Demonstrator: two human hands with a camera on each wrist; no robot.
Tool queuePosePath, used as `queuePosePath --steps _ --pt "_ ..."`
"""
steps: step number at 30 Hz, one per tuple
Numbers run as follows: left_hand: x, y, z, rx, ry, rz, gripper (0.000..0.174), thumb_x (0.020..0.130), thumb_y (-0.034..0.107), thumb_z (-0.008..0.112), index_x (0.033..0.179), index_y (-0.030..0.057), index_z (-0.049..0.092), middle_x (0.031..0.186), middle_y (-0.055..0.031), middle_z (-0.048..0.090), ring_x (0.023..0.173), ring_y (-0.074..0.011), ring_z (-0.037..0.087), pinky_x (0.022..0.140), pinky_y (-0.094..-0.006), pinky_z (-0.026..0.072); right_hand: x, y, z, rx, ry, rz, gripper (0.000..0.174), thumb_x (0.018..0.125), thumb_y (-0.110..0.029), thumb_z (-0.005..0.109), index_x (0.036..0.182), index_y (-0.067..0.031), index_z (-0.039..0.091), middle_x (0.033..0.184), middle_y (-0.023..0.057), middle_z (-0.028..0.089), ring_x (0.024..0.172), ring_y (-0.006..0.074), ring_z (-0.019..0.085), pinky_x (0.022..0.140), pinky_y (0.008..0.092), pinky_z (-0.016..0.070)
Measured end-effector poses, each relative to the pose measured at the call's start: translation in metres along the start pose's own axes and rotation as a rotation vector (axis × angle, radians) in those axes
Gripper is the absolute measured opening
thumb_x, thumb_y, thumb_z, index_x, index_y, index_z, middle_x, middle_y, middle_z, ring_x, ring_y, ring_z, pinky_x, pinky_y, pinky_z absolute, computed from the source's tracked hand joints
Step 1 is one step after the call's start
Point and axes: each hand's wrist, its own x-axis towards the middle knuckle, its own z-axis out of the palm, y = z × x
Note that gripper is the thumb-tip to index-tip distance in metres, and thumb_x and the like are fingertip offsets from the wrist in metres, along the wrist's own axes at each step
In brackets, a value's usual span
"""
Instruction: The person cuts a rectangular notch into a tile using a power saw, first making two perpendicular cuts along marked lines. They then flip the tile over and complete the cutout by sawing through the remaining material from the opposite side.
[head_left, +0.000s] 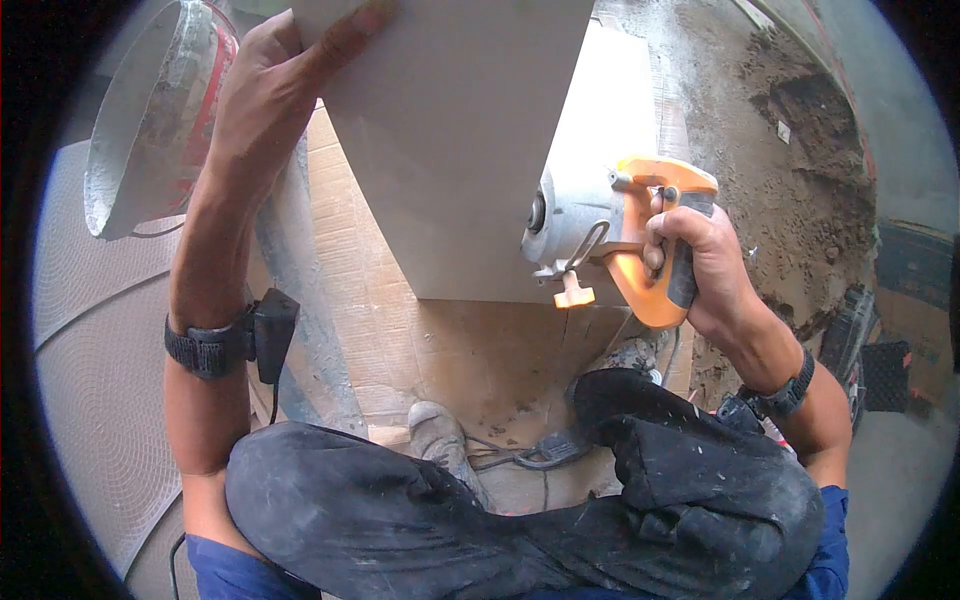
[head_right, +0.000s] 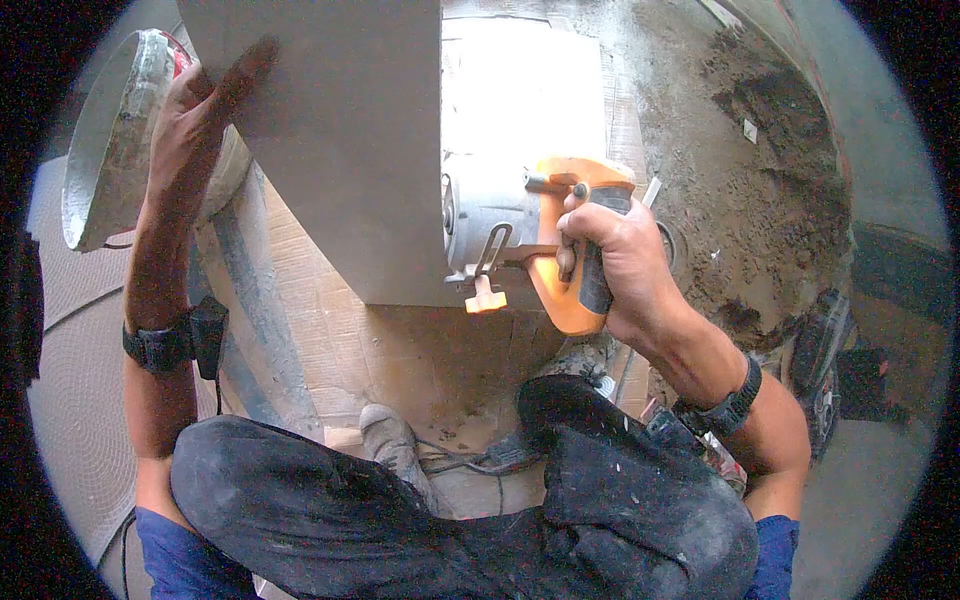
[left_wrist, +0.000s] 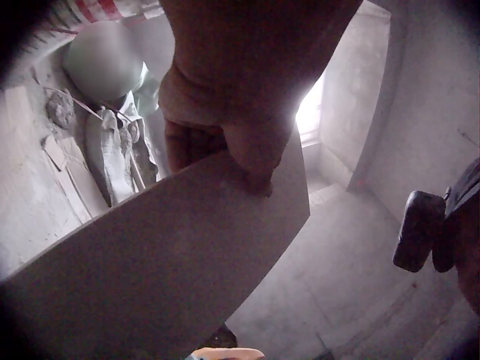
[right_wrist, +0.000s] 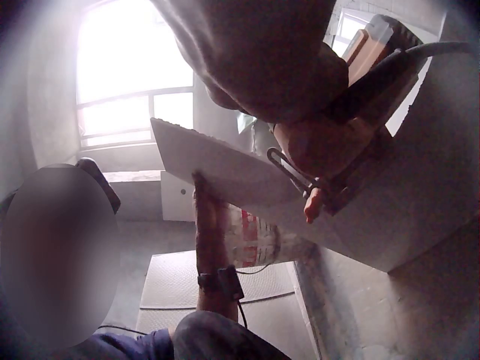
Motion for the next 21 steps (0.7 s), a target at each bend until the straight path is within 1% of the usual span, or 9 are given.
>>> queuePosePath --steps 3,6,8,11,21 --pt "0.002 -0.001 -0.001 0.052 0.004 -0.044 0.05 0.097 0.041 0.067 0.127 0.0021 0.066 0.114 -0.0069 0.072 0.102 -0.0144 0.066 0.09 -0.0306 0.0509 0.0 0.0 0.0 0.005 0.001 -0.009 0.019 0.083 -0.007 0.064 0.1 -0.005 0.056 0.075 0.0044 0.058 0.057 0.0138 0.058 0.052 0.0284 0.0504" --pt "0.001 0.004 0.003 0.017 -0.005 -0.018 0.05 0.096 0.042 0.068 0.126 0.002 0.067 0.112 -0.0063 0.072 0.102 -0.0142 0.066 0.091 -0.0315 0.0505 0.001 0.001 0.001 0.013 0.018 -0.007 0.019 0.083 -0.007 0.064 0.1 -0.0052 0.056 0.075 0.0041 0.059 0.056 0.0137 0.058 0.052 0.0285 0.0506" --pt "-0.002 0.012 0.006 0.056 0.02 -0.03 0.051 0.095 0.043 0.068 0.125 0.0017 0.067 0.112 -0.0062 0.072 0.102 -0.0142 0.065 0.092 -0.0324 0.0498 0.001 0.002 0.001 0.008 0.021 -0.008 0.018 0.083 -0.007 0.064 0.1 -0.0053 0.056 0.075 0.004 0.059 0.056 0.0137 0.059 0.052 0.0286 0.0507" --pt "0.0 0.004 0.002 0.064 0.01 0.001 0.052 0.095 0.044 0.068 0.125 0.0017 0.067 0.112 -0.0066 0.072 0.102 -0.0146 0.065 0.094 -0.0331 0.049 0.002 0.002 -0.001 0.008 0.021 -0.013 0.018 0.084 -0.008 0.064 0.1 -0.0057 0.056 0.075 0.0039 0.059 0.056 0.0138 0.059 0.053 0.0288 0.0511" --pt "-0.004 0.006 0.004 0.04 0.006 0.0 0.051 0.096 0.042 0.068 0.125 0.0008 0.067 0.112 -0.0069 0.072 0.101 -0.0151 0.066 0.093 -0.0319 0.0492 -0.005 0.002 0.002 -0.007 0.01 0.007 0.016 0.084 -0.009 0.063 0.098 -0.0063 0.056 0.076 0.0034 0.058 0.058 0.0135 0.059 0.054 0.0287 0.051"
